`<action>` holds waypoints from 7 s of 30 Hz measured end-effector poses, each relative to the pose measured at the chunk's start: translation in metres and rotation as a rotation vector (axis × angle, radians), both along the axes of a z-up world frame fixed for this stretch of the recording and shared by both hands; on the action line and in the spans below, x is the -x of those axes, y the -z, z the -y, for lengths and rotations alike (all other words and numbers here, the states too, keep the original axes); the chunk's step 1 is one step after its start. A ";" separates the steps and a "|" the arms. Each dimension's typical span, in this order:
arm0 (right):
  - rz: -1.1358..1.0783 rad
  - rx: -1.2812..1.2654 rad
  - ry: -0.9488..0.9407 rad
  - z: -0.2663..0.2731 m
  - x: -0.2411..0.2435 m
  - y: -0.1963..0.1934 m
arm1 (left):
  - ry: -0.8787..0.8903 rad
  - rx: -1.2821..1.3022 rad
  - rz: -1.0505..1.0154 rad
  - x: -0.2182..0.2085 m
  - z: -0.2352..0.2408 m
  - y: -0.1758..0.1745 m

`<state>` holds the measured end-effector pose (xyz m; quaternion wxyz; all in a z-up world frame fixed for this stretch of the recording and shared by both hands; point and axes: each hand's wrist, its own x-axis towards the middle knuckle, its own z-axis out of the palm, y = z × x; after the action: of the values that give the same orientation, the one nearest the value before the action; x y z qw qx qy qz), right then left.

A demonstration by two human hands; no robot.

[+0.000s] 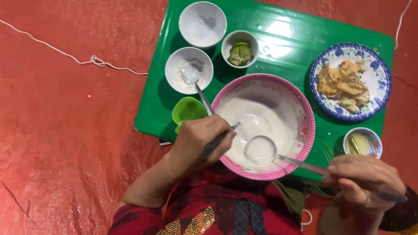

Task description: The person stirs a white liquid mixture in a pink bowl using a ladle and a pair of chopsticks. They repeatedly scoop and pour the mixture within the bowl to blend it.

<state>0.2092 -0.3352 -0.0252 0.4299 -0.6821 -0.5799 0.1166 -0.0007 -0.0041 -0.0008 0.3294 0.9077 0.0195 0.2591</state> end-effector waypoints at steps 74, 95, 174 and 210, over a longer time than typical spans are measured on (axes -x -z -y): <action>-0.081 -0.356 0.328 -0.080 0.028 0.011 | 0.063 0.010 0.016 0.002 0.001 0.001; -0.106 -0.436 0.479 -0.032 0.045 0.030 | 0.140 0.102 -0.052 0.006 0.014 0.000; 0.140 -0.231 0.484 -0.058 0.049 0.002 | -0.086 -0.097 0.006 0.007 0.011 0.013; -0.058 -0.234 0.082 -0.118 0.030 -0.022 | 0.236 0.053 0.017 0.008 0.012 0.024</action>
<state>0.1788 -0.2172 -0.0029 0.5274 -0.6469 -0.5485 0.0500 -0.0085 -0.0158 -0.0250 0.3817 0.8924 -0.0837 0.2255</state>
